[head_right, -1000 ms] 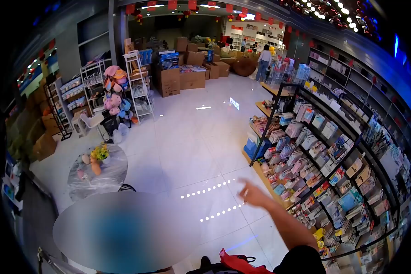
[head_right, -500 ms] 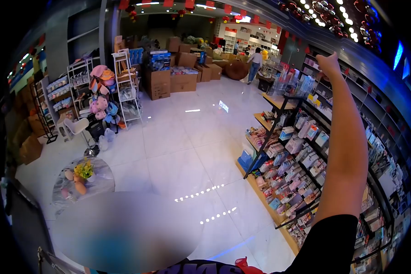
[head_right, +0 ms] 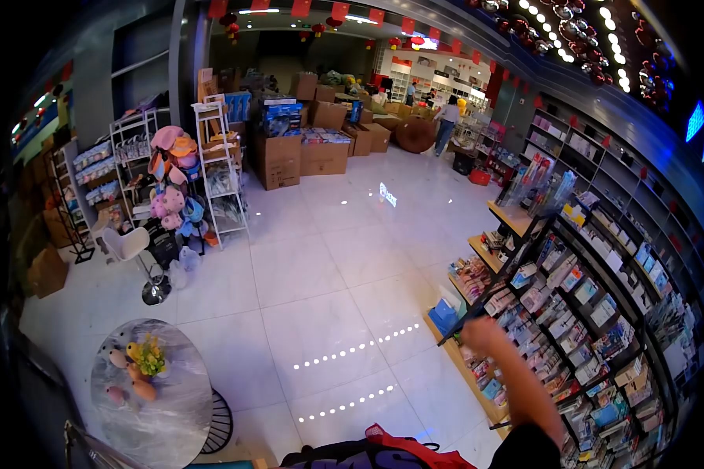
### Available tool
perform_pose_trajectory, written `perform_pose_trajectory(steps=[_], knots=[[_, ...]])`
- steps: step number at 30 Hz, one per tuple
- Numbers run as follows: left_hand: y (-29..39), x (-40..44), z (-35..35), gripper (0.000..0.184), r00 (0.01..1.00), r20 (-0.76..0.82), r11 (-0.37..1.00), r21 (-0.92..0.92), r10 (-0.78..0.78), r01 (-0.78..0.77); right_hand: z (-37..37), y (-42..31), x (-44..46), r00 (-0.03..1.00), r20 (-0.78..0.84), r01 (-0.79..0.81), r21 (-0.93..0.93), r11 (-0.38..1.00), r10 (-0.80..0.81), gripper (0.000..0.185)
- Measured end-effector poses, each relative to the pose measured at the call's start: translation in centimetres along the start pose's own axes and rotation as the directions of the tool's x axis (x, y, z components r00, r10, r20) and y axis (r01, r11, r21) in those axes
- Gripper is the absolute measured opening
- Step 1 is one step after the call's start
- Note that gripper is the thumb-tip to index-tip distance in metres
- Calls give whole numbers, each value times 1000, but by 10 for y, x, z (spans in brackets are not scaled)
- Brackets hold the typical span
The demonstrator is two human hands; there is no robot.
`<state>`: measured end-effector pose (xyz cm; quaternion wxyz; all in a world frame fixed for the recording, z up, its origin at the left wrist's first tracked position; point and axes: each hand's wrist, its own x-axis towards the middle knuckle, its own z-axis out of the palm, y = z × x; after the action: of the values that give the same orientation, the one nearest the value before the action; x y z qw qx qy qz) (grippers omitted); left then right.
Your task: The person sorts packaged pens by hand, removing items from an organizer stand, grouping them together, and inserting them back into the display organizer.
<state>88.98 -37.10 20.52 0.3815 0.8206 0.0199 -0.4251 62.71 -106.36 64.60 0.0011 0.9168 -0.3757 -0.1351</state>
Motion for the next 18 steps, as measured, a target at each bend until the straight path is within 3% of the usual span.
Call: perform_pose_trajectory(steps=[1,3,4,5,6,8,10,15,18], knots=[[5,10,-4,31,1000,-12,1000,-3,-6,6,46,-13,-1,989,137,37,70,997,-46,47],[14,25,-8,31,999,-34,1000,-3,-16,16,185,2,0,963,242,84,158,984,-121,50],[20,33,-7,32,999,-42,1000,-7,-23,23,269,23,7,836,525,102,142,985,-162,59],[27,42,-6,32,998,-52,999,-9,-33,32,335,36,-4,724,662,114,162,980,-194,63],[37,49,-3,32,997,-58,999,-16,-45,44,449,82,-12,713,626,210,240,948,-316,64],[56,64,7,32,995,-68,997,-29,-75,73,443,66,-39,539,830,-199,291,936,-143,64],[78,74,21,32,991,-85,994,-49,-103,99,408,60,-13,508,859,-382,291,877,-64,64],[147,61,63,33,972,-165,977,-159,-169,143,350,118,145,555,831,-486,292,824,33,64],[181,57,86,33,960,-200,963,-225,-197,150,340,134,293,692,719,-373,284,883,61,65]])
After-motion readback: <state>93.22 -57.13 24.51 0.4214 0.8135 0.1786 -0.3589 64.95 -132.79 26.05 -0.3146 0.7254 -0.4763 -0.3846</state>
